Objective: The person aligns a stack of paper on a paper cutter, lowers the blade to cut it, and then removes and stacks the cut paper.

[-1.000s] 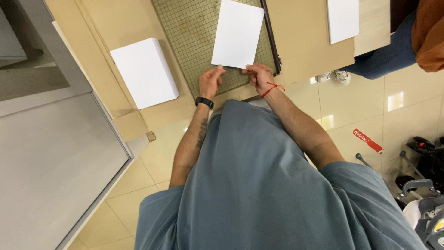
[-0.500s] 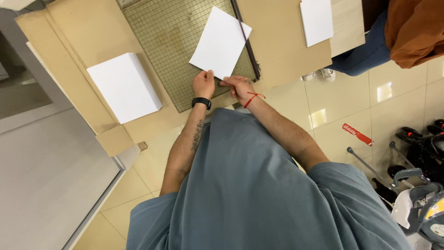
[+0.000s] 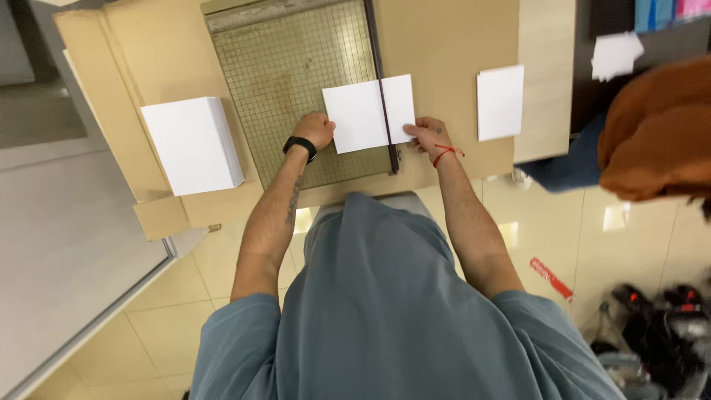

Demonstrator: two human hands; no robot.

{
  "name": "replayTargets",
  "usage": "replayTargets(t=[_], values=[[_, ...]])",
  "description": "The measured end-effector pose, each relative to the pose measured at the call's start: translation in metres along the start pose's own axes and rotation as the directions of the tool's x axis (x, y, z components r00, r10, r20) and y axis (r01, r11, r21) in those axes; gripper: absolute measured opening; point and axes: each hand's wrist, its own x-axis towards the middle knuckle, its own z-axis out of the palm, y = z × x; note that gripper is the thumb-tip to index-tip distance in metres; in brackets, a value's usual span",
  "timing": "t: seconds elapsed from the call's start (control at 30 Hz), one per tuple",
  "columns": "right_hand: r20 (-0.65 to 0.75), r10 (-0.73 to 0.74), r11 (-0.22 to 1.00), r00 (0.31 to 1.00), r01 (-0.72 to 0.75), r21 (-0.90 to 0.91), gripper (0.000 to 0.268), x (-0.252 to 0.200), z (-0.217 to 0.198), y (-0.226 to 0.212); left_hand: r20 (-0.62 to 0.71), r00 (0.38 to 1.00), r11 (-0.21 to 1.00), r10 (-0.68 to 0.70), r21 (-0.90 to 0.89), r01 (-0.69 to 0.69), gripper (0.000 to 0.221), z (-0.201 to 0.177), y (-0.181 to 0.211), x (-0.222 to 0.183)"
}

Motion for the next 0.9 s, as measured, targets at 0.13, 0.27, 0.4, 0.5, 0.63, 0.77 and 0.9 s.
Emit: replayTargets(t=[0.13,0.27,0.4,0.5,0.63,0.77,0.9], values=[[-0.072,-0.094,0.992,0.993,0.099,0.075,0.026,0.050,0.003,-0.013,-0.040,0.999,0.999,-0.029,-0.028,0.028,0.049,-0.009,0.010,0.045],[-0.215,-0.194,0.981,0.957,0.184,-0.064,0.018,0.107,0.007,-0.027,-0.358,0.929,0.980,-0.094,0.128,0.149,0.048,-0.034,0.051,0.044],[-0.195,-0.119,0.974,0.973,0.153,0.167,0.028,0.077,0.011,-0.129,-0.675,0.664,0.916,0.321,0.400,-0.035,0.020,-0.054,0.055,0.082],[-0.269,-0.065,0.974,0.961,0.119,0.191,0.011,0.095,0.018,-0.139,-0.503,0.642,0.801,0.579,0.498,-0.331,0.055,-0.082,0.076,0.072],[-0.278,0.011,0.957,0.960,0.071,0.282,0.010,0.088,0.030,-0.154,-0.411,0.678,0.774,0.609,0.494,-0.396,0.078,-0.069,0.064,0.094],[-0.347,0.106,0.761,0.932,0.148,0.632,0.021,0.102,0.056,-0.125,-0.405,0.683,0.786,0.608,0.431,-0.444,0.078,-0.063,0.054,0.095],[-0.323,0.139,0.591,0.936,0.183,0.786,0.031,0.105,0.090,-0.100,-0.350,0.741,0.801,0.573,0.429,-0.417,0.080,-0.065,0.055,0.089]])
